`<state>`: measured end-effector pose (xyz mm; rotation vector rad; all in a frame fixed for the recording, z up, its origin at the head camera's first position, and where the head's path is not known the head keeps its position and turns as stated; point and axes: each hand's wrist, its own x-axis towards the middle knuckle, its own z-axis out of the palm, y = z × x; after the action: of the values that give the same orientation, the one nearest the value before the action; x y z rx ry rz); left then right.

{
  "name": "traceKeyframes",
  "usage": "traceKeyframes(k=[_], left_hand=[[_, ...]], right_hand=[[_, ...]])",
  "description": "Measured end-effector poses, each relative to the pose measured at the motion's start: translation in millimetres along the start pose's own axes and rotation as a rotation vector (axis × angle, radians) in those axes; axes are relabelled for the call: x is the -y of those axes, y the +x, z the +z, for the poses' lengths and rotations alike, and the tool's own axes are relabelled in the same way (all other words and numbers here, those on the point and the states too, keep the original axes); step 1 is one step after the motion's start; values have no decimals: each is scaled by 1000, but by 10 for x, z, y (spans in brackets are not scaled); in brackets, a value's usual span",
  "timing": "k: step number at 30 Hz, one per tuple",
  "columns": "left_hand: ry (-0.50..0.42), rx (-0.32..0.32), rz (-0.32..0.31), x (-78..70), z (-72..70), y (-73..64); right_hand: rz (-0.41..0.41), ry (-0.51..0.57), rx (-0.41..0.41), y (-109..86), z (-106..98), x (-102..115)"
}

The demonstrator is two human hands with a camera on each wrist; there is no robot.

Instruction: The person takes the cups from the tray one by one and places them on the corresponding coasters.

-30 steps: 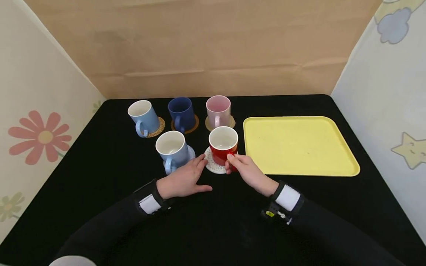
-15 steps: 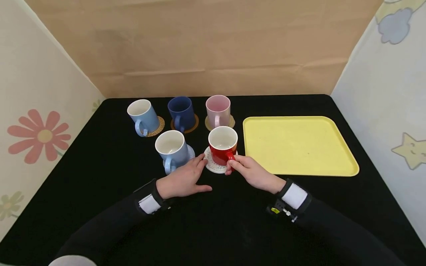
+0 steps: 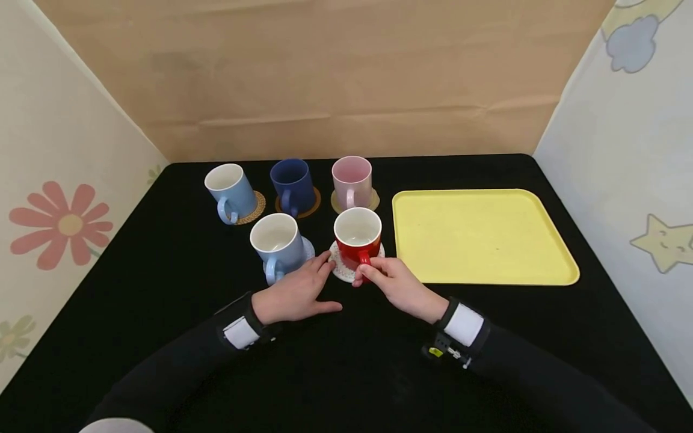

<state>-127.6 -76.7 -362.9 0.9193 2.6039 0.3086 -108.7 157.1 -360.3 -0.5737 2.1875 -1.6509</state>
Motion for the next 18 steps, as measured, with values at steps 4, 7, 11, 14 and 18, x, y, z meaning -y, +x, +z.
traceKeyframes(k=[4, 7, 11, 14, 18], left_hand=[[-3, -2, 2, 2, -1, 0], [-1, -4, 3, 0, -3, -4], [-2, -6, 8, 5, 0, -4], [-4, -11, 16, 7, 0, -2], [-3, -21, 29, 8, 0, -4]], right_hand=[[25, 26, -10, 4, 39, 21], [33, 41, -12, 9, 67, 31], [38, 52, -20, 16, 95, 29], [29, 52, -26, 25, 112, 28], [14, 44, -29, 36, 140, 35]])
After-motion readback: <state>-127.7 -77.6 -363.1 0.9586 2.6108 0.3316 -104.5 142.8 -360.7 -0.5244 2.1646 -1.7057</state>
